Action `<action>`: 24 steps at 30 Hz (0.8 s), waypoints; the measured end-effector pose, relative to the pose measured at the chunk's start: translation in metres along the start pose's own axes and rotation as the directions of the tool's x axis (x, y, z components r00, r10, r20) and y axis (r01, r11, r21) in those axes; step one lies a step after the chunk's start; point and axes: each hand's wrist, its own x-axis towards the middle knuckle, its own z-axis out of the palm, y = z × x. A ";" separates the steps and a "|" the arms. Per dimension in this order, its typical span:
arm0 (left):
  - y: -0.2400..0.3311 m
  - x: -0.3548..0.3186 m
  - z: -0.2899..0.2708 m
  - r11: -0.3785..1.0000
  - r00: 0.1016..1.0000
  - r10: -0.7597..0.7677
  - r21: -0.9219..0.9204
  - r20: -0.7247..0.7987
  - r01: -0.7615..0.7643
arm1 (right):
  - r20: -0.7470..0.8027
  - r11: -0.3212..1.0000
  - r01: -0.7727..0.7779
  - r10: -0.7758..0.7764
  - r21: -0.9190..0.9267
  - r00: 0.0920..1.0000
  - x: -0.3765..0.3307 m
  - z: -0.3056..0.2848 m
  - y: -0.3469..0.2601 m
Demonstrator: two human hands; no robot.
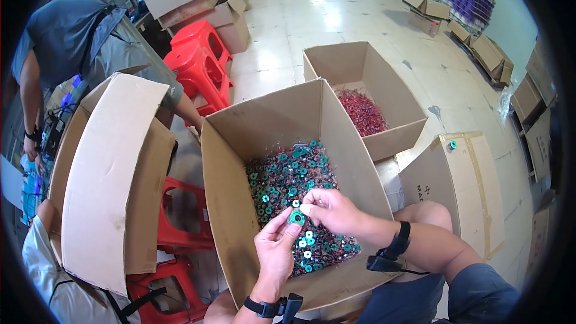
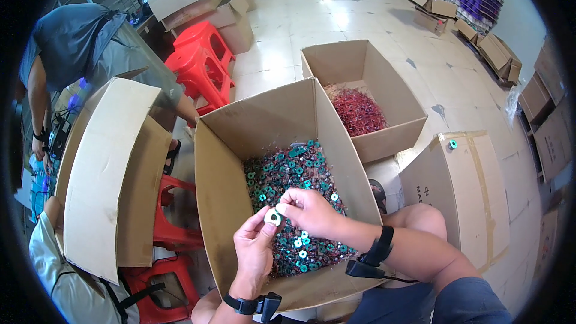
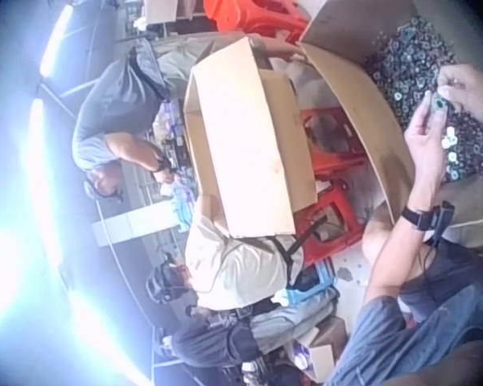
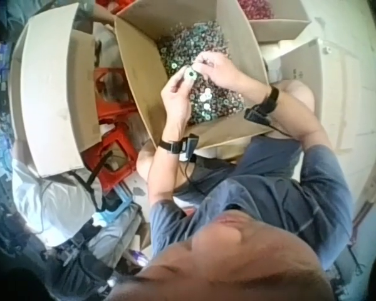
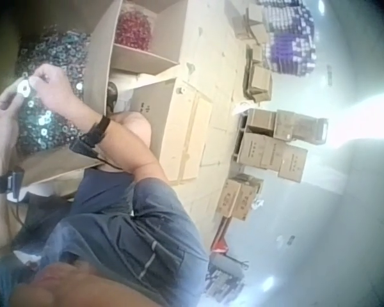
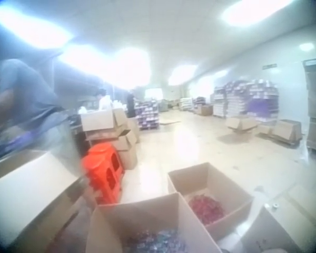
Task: Sorting and inspecting green and red plastic ring-like parts from a large cardboard box on a factory floor.
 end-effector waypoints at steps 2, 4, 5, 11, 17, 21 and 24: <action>-0.001 0.000 -0.002 0.998 0.998 0.055 0.030 0.025 -0.056 | 0.144 0.906 -0.285 0.252 0.312 0.957 0.000 -0.003 -0.005; -0.006 0.004 -0.005 0.998 0.999 0.050 0.041 -0.014 -0.049 | -0.070 0.987 -0.124 0.117 -0.103 0.991 0.003 0.004 -0.001; -0.006 0.004 -0.005 0.993 0.996 0.086 0.084 -0.035 -0.083 | -0.033 0.630 0.412 -0.571 -0.659 0.820 0.002 0.006 0.000; -0.002 0.001 0.001 0.972 0.990 0.137 0.198 -0.023 -0.130 | 0.127 0.937 -0.245 0.219 0.248 0.967 0.008 -0.008 0.005; -0.011 0.008 0.005 0.973 0.990 0.112 0.210 -0.090 -0.091 | 0.081 0.483 0.472 -0.631 -0.737 0.772 -0.001 -0.004 -0.011; -0.007 0.001 -0.008 0.979 0.990 0.132 0.164 -0.049 -0.122 | 0.157 0.953 -0.230 0.200 0.196 0.967 0.012 -0.007 0.009; -0.001 -0.007 -0.002 0.974 0.988 0.069 0.226 -0.141 -0.035 | -0.068 0.693 0.376 -0.521 -0.615 0.851 0.004 0.012 0.010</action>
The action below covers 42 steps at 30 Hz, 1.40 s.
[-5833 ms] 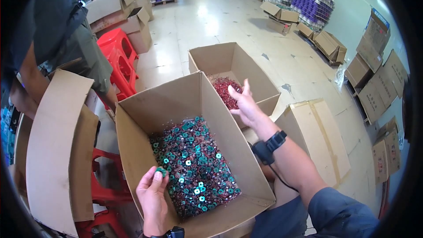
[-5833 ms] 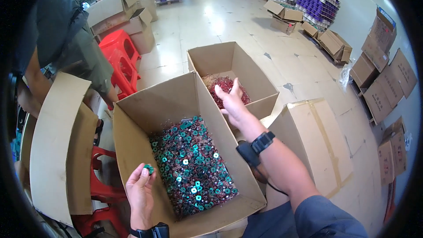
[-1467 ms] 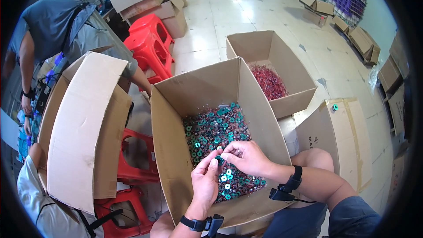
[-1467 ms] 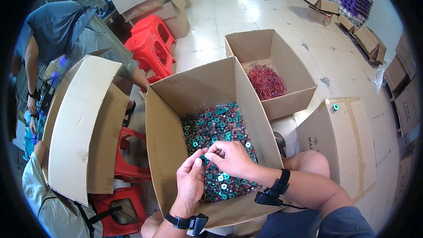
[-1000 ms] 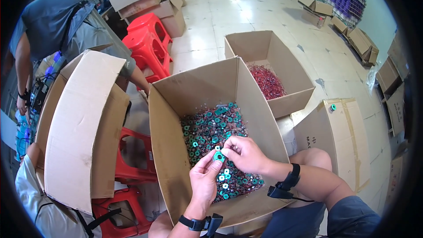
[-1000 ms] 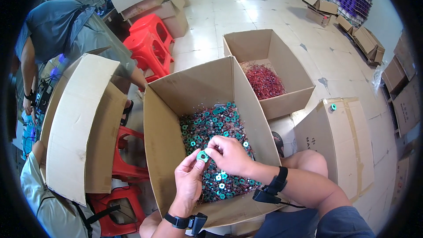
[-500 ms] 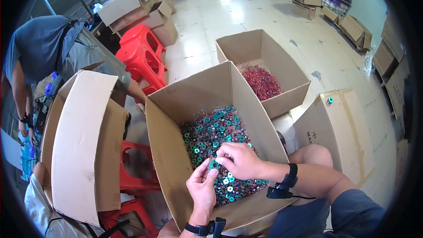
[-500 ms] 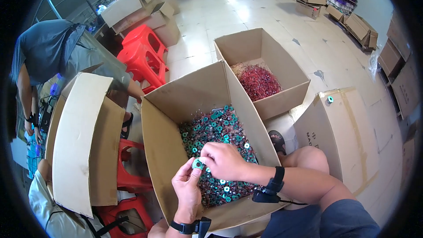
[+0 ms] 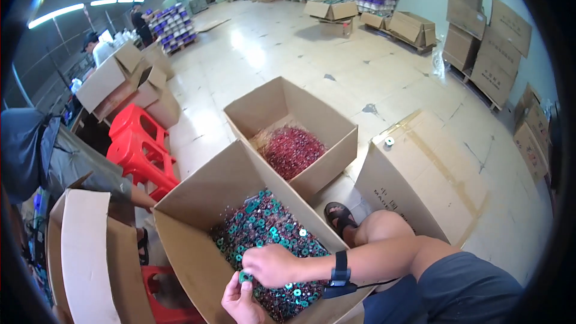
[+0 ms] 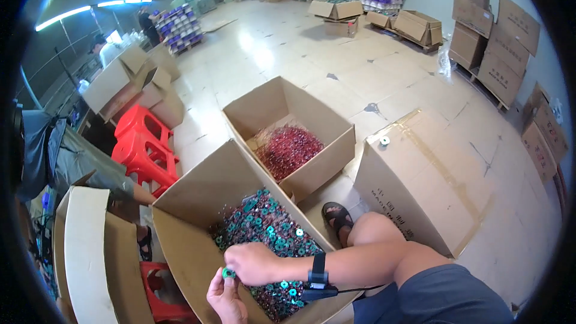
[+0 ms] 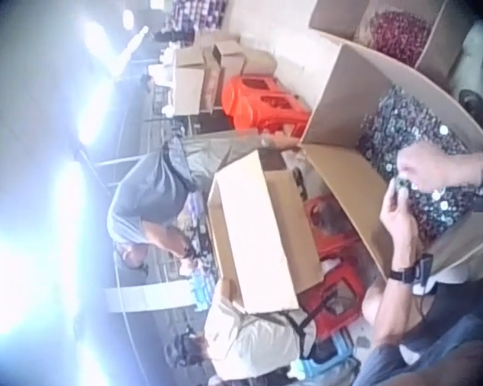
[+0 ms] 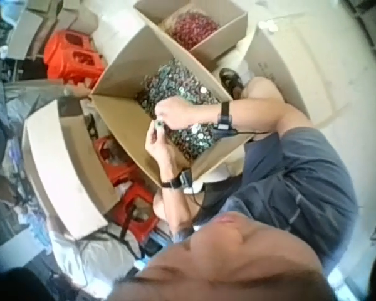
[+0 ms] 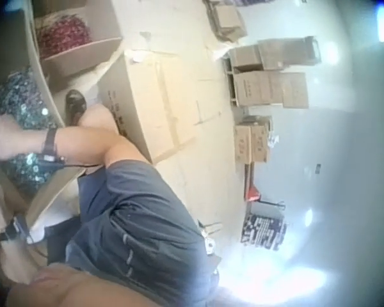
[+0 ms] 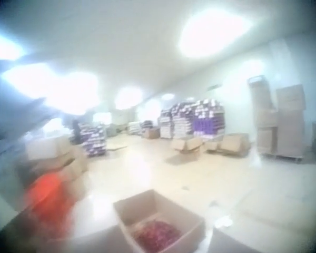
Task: Sorting and inspecting green and red plastic ring-like parts from a large cardboard box on a factory floor.
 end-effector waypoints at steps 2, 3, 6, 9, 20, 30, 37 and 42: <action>0.004 -0.001 0.011 1.000 1.000 -0.002 0.017 0.001 0.002 | 0.013 1.000 -0.005 0.005 0.020 1.000 0.000 -0.008 0.007; 0.007 -0.005 0.016 0.999 1.000 0.014 0.041 0.006 -0.014 | 0.046 0.998 -0.013 0.010 0.065 0.999 -0.001 -0.008 0.010; 0.016 -0.005 0.021 0.999 0.999 0.019 0.034 0.032 -0.020 | 0.741 0.208 -0.822 0.358 0.530 0.568 0.011 -0.018 0.029; 0.008 0.000 0.012 0.998 0.998 0.053 0.041 0.043 -0.055 | 0.013 0.995 -0.046 0.045 0.087 0.999 -0.001 -0.009 0.003; -0.017 0.012 -0.006 0.993 0.995 0.097 0.069 0.013 -0.097 | 0.095 0.973 -0.157 0.142 0.172 0.985 0.001 -0.005 0.001; -0.003 -0.002 0.006 0.998 0.993 0.050 0.045 0.104 -0.055 | 0.559 0.405 -0.725 0.462 0.557 0.688 -0.003 -0.022 0.022; -0.006 0.008 0.000 0.995 0.995 0.096 0.038 0.018 -0.096 | 0.218 0.907 -0.287 0.226 0.309 0.949 0.007 -0.008 -0.001; 0.000 0.011 -0.001 0.998 0.994 0.054 0.022 0.094 -0.056 | 0.094 0.996 -0.077 0.073 0.047 0.993 0.004 -0.008 -0.005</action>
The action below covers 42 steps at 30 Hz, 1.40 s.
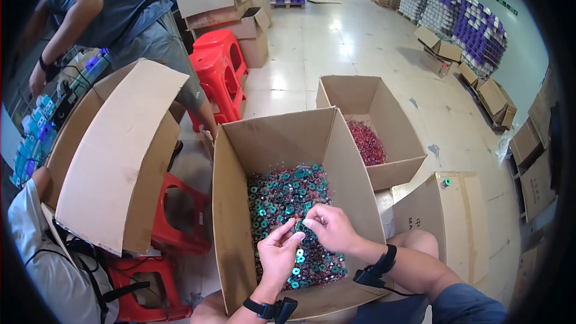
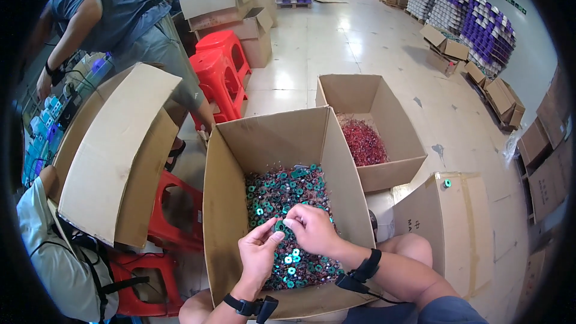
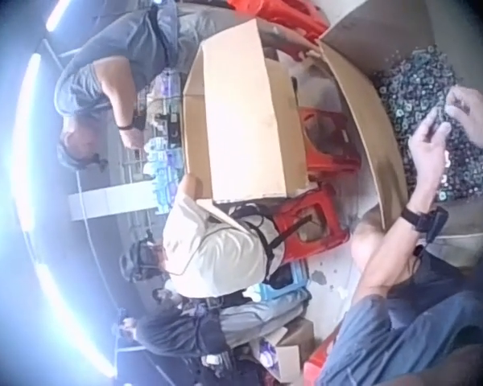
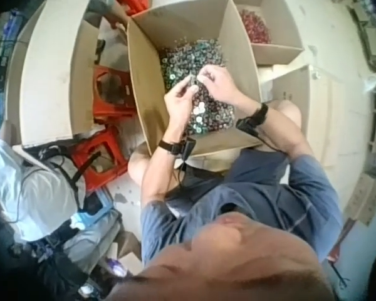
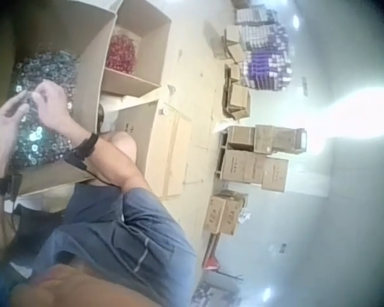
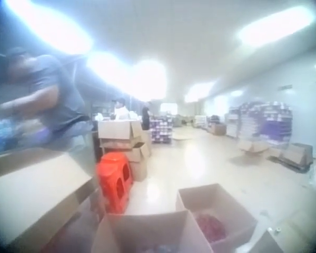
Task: Sorting and inspecting green and red plastic ring-like parts from a large cardboard box on a factory floor.
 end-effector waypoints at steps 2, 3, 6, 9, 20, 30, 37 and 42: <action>0.001 -0.002 0.003 1.000 1.000 0.014 0.026 -0.026 -0.013 | 0.001 0.952 0.226 -0.231 -0.205 0.973 0.002 -0.003 -0.002; 0.008 -0.006 0.005 1.000 1.000 0.008 -0.005 -0.021 -0.008 | 0.050 0.977 -0.068 0.059 0.200 0.997 0.000 0.001 0.002; 0.009 -0.004 0.001 1.000 0.999 0.007 -0.016 0.041 -0.007 | 0.472 0.279 -0.593 0.395 0.756 0.788 -0.004 -0.008 0.008; 0.006 -0.005 0.003 0.996 0.997 0.074 0.049 0.030 -0.076 | -0.128 0.978 0.206 -0.208 -0.030 0.970 -0.005 -0.006 -0.008; 0.007 -0.005 0.008 0.986 0.989 0.144 0.086 0.024 -0.145 | -0.130 0.988 0.154 -0.150 0.022 0.980 -0.004 -0.007 -0.004; 0.008 -0.004 -0.002 0.992 0.996 0.088 0.095 -0.018 -0.086 | -0.010 0.956 -0.057 0.063 0.288 0.998 -0.002 -0.007 -0.007; 0.006 -0.005 0.005 0.997 0.998 0.057 0.046 0.015 -0.057 | -0.064 0.992 0.123 -0.122 0.007 0.990 -0.006 -0.013 -0.009; 0.010 -0.003 0.004 0.996 0.999 0.045 0.079 0.022 -0.046 | -0.086 0.994 0.011 -0.002 0.108 0.996 -0.007 -0.007 0.000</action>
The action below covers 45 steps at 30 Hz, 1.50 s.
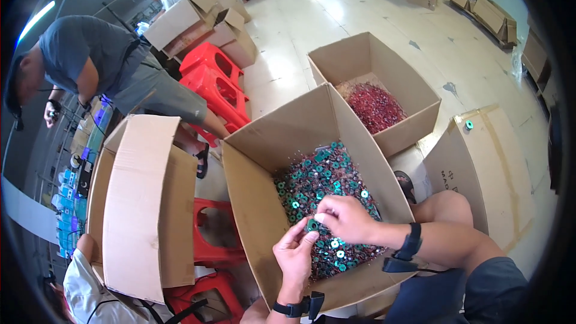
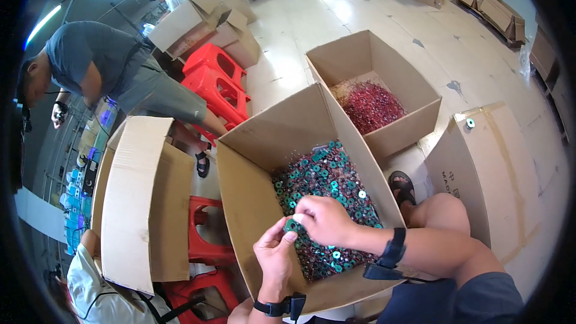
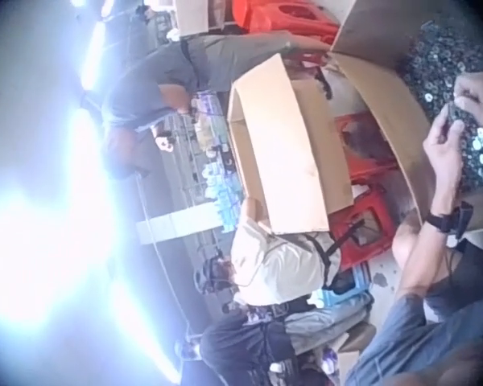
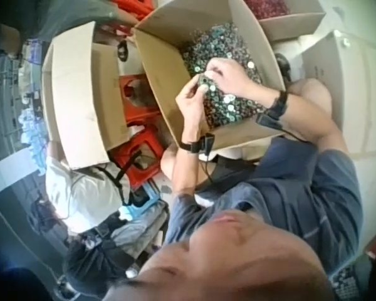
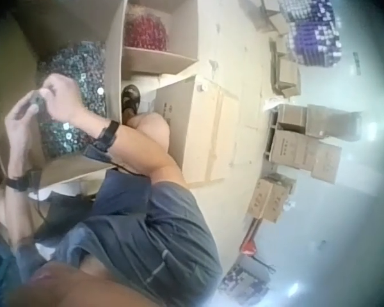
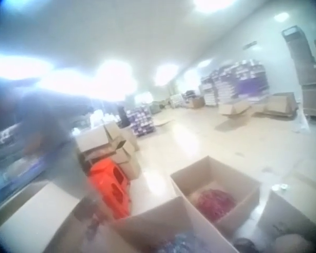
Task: Sorting and inspecting green and red plastic ring-like parts from a large cardboard box on a factory floor.
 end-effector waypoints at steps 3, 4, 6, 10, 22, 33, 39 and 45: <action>0.000 -0.001 0.006 0.999 0.999 0.039 0.024 0.002 -0.039 | 0.034 0.975 0.176 -0.173 -0.137 0.984 0.005 -0.009 -0.004; 0.001 -0.002 0.009 0.996 0.997 0.082 0.028 0.007 -0.082 | 0.026 0.975 0.168 -0.166 -0.145 0.986 0.004 -0.005 0.007; 0.000 0.002 0.005 0.997 0.996 0.080 0.005 0.027 -0.080 | 0.238 0.750 -0.484 0.422 0.450 0.875 0.005 0.005 0.012; 0.012 -0.010 -0.010 0.990 0.996 0.029 0.141 -0.087 -0.016 | 0.115 0.950 0.290 -0.278 -0.112 0.954 0.011 0.006 -0.014; -0.015 0.002 0.009 0.869 0.902 0.431 0.279 -0.022 -0.408 | 0.332 0.871 -0.282 0.148 0.403 0.932 0.008 -0.021 0.075; -0.034 -0.072 -0.026 0.867 0.828 0.428 0.422 -0.362 -0.264 | 0.499 0.806 -0.245 -0.071 0.539 0.864 -0.026 0.045 0.044; 0.008 -0.126 0.003 0.928 0.934 0.286 0.307 -0.216 -0.213 | 0.359 0.943 -0.188 0.080 0.276 0.930 -0.029 -0.052 0.121; 0.030 -0.152 -0.066 0.901 0.940 -0.062 0.387 -0.335 0.197 | 0.713 0.837 -0.529 0.283 0.143 0.641 -0.061 0.026 -0.013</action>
